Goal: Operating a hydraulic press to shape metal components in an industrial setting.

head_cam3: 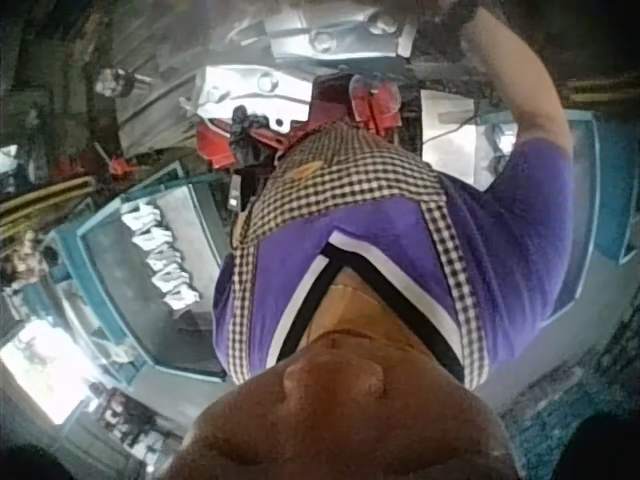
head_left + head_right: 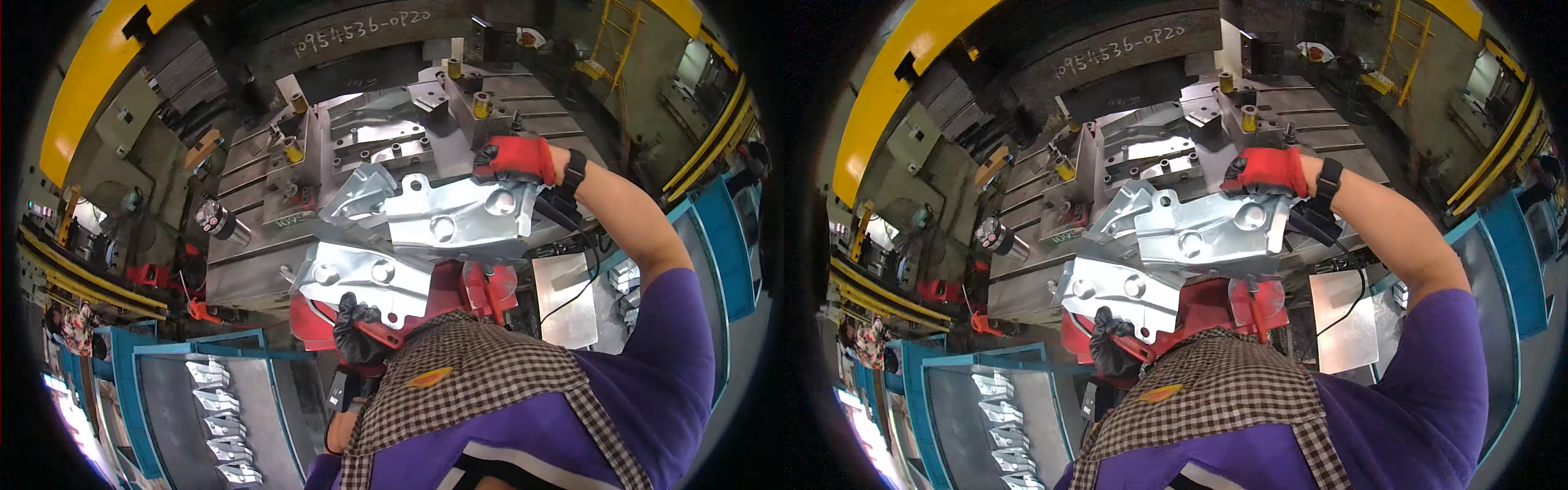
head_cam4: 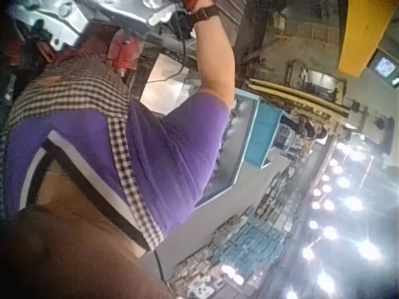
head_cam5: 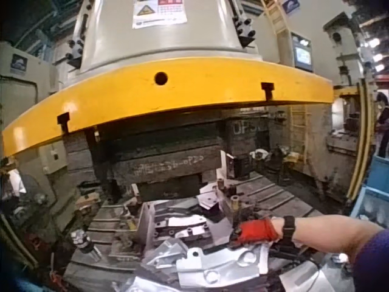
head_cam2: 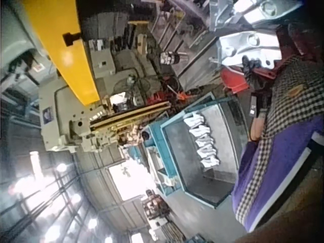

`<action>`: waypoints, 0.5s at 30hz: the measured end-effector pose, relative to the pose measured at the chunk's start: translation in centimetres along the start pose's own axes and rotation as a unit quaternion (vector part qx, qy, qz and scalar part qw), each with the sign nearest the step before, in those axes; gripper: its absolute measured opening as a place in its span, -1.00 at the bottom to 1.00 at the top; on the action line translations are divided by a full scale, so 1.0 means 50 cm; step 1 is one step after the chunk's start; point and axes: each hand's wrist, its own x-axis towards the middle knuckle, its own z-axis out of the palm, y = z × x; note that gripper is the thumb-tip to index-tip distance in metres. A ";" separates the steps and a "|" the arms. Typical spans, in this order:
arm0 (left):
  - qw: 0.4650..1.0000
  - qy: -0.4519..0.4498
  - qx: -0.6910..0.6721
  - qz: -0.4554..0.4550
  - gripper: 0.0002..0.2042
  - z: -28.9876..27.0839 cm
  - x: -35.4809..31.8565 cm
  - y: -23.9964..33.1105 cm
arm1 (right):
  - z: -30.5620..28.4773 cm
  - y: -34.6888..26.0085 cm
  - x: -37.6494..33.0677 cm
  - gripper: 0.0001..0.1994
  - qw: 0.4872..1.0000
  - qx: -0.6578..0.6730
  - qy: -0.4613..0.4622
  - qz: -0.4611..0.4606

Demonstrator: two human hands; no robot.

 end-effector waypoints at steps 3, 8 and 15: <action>1.000 0.004 -0.009 0.005 -0.81 0.007 -0.003 -0.002 | -0.004 -0.020 0.008 -0.77 0.994 -0.061 -0.013 0.084; 0.998 -0.033 0.052 -0.007 -0.74 0.014 -0.008 0.022 | -0.012 -0.014 0.003 -0.77 0.997 0.012 0.015 -0.068; 0.985 0.032 0.172 -0.001 -0.67 0.019 -0.018 0.059 | -0.014 -0.093 0.041 -0.73 0.990 0.053 -0.126 0.032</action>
